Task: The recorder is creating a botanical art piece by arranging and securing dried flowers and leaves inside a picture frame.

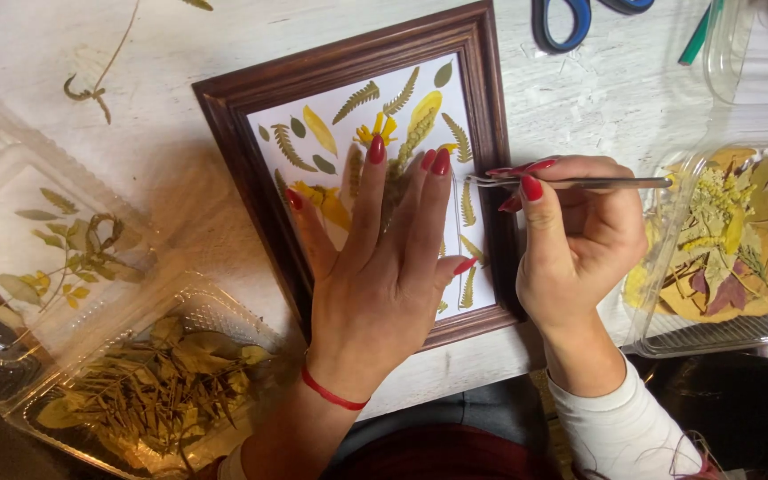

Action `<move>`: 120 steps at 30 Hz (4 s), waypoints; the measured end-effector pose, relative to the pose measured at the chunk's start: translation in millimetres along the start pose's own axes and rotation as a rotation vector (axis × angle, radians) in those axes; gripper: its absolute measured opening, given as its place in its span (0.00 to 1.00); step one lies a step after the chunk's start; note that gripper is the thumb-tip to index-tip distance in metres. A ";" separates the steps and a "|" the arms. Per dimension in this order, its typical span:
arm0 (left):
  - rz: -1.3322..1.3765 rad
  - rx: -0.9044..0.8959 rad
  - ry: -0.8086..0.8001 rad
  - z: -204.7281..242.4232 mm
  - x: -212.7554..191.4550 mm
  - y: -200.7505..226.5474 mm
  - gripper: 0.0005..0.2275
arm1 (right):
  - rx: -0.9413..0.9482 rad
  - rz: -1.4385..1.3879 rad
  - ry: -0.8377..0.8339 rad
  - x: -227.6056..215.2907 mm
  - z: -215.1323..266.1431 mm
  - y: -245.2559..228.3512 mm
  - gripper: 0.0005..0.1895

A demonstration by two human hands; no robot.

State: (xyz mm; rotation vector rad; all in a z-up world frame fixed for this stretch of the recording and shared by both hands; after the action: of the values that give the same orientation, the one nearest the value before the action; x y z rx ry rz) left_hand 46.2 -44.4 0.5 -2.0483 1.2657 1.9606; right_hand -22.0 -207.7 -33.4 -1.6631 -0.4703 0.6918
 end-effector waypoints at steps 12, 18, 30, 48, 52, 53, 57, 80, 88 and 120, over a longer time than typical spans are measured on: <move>-0.183 0.048 -0.002 0.7 15.4 13.5 0.46 | 0.008 -0.064 0.026 -9.4 0.9 7.0 0.05; -0.272 0.041 -0.009 -3.8 10.5 22.3 0.47 | 0.008 -0.076 0.050 -9.0 -0.1 2.4 0.06; 0.022 0.107 0.195 73.1 -55.4 16.4 0.20 | 0.203 -0.391 0.156 -17.9 -8.4 16.9 0.07; 0.383 0.093 0.255 162.3 -56.4 21.7 0.14 | 0.316 -0.447 0.164 -42.4 21.5 7.8 0.08; 0.478 -0.054 0.320 84.1 -100.5 14.8 0.33 | 0.257 -0.331 0.093 -62.8 49.0 6.0 0.15; 0.569 -0.129 0.367 71.2 -109.5 12.4 0.34 | 0.306 -0.346 0.091 -65.8 57.0 3.8 0.14; 0.422 -0.349 0.403 70.9 -112.7 -10.5 0.17 | 0.337 -0.332 0.112 -82.9 77.1 -5.1 0.14; 0.648 -0.475 0.393 -38.3 -48.4 -146.4 0.25 | 0.697 -0.301 0.018 -74.1 120.8 -16.1 0.24; 0.344 -0.424 0.412 -58.7 -27.5 -168.7 0.19 | 0.741 -0.250 -0.026 -67.6 130.6 -14.6 0.29; 0.257 -0.665 0.088 -72.3 -18.2 -150.6 0.20 | 0.802 -0.442 0.181 -75.2 85.5 -37.0 0.10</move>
State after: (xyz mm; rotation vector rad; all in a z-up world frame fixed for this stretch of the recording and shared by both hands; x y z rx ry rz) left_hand 192.2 26.5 -43.3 -2.3445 1.0161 2.7297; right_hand -132.4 -185.9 7.3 -0.8135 -0.3449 0.3210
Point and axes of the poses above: each hand's wrist, its own z-axis away from the middle knuckle, its own x-axis out of the palm, y = z × x, the point moved 6 cm from there along -z, towards the middle knuckle, and after that the axes turned 12 degrees about y, right-handed, at the moved point
